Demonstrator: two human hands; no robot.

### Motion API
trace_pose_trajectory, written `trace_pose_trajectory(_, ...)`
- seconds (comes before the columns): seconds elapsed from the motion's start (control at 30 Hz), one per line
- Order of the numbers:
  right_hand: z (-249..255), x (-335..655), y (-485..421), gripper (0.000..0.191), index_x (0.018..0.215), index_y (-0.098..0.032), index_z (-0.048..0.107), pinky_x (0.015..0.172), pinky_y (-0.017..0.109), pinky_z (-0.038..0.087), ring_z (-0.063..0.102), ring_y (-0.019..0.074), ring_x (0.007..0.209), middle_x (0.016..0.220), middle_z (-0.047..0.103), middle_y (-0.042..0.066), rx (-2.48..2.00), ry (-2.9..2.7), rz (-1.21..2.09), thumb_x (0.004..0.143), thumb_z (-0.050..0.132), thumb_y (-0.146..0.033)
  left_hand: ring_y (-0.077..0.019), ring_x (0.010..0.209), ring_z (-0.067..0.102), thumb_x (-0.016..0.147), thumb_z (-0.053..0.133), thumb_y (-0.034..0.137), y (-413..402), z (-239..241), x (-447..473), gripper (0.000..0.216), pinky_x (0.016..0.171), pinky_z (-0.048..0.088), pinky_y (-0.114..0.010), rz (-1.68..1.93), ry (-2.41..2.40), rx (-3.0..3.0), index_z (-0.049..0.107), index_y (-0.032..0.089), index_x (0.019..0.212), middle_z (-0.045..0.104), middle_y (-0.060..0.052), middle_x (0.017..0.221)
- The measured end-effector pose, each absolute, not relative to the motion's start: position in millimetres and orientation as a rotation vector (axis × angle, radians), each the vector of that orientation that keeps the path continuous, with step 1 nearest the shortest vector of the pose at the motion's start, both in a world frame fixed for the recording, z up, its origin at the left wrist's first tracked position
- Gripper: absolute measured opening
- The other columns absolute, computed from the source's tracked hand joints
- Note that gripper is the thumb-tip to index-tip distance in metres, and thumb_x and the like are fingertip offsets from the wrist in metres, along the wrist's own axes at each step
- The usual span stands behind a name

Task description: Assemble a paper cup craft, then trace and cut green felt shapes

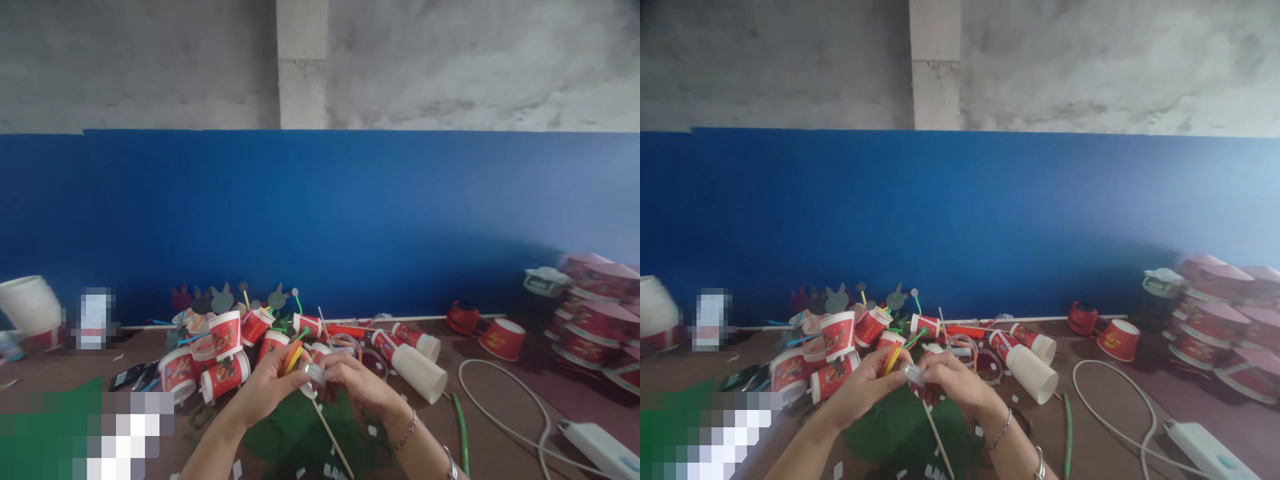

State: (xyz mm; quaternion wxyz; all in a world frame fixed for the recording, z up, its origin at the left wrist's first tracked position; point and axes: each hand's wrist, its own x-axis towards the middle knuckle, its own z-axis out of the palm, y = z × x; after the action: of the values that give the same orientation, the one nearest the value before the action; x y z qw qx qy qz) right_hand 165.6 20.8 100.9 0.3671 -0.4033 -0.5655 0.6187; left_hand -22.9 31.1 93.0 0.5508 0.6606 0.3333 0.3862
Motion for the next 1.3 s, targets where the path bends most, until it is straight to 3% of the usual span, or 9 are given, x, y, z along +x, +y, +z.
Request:
trace_pose_trajectory(0.23,101,166,21,0.014,0.065,-0.018,0.061,0.049,0.021,0.038,0.050,0.0132,0.056,0.057,0.056,-0.002,-1.094,-1.441,1.513,0.061,0.048,-0.021,-0.0088,0.062,0.037,0.076,0.064,0.038,31,93,-22,0.023,0.057,0.029,-0.021,0.915,0.786,1.631,0.057,0.017,0.084,0.045,0.004,0.069)
trace_pose_trajectory(0.4,93,163,31,0.018,0.055,-0.016,0.057,0.048,0.021,0.033,0.040,0.0098,0.047,0.050,0.049,-0.002,-0.935,-1.553,1.474,0.060,0.040,-0.016,-0.0074,0.056,0.034,0.075,0.065,0.039,32,94,-21,0.024,0.053,0.028,-0.020,0.949,0.760,1.560,0.056,0.018,0.084,0.042,0.006,0.064)
trace_pose_trajectory(0.57,93,169,31,0.022,0.076,-0.015,0.062,0.058,0.025,0.041,0.052,0.0140,0.063,0.067,0.055,0.001,-0.708,-1.569,1.684,0.067,0.043,-0.021,-0.0075,0.057,0.035,0.075,0.065,0.039,33,94,-23,0.025,0.053,0.027,-0.020,0.968,0.772,1.552,0.057,0.018,0.085,0.044,0.005,0.065)
trace_pose_trajectory(0.97,100,165,26,0.013,0.065,-0.018,0.059,0.055,0.022,0.036,0.046,0.0117,0.058,0.058,0.052,-0.002,-0.960,-1.638,1.481,0.063,0.046,-0.020,-0.0089,0.060,0.038,0.074,0.065,0.040,33,95,-21,0.026,0.056,0.030,-0.021,0.945,0.767,1.577,0.057,0.017,0.083,0.047,0.004,0.068)
trace_pose_trajectory(1.17,94,160,28,0.015,0.060,-0.016,0.057,0.047,0.020,0.030,0.037,0.0084,0.048,0.049,0.045,-0.004,-1.001,-1.596,1.455,0.062,0.042,-0.016,-0.0057,0.051,0.030,0.073,0.066,0.044,31,97,-20,0.030,0.048,0.023,-0.019,0.952,0.795,1.509,0.055,0.017,0.083,0.038,0.007,0.059)
trace_pose_trajectory(1.3,95,163,29,0.015,0.079,-0.016,0.060,0.054,0.021,0.039,0.048,0.0096,0.053,0.061,0.055,-0.002,-0.845,-1.650,1.589,0.069,0.051,-0.019,-0.0046,0.042,0.021,0.074,0.062,0.050,33,96,-23,0.036,0.041,0.015,-0.020,0.934,0.802,1.397,0.054,0.018,0.089,0.029,0.010,0.050)
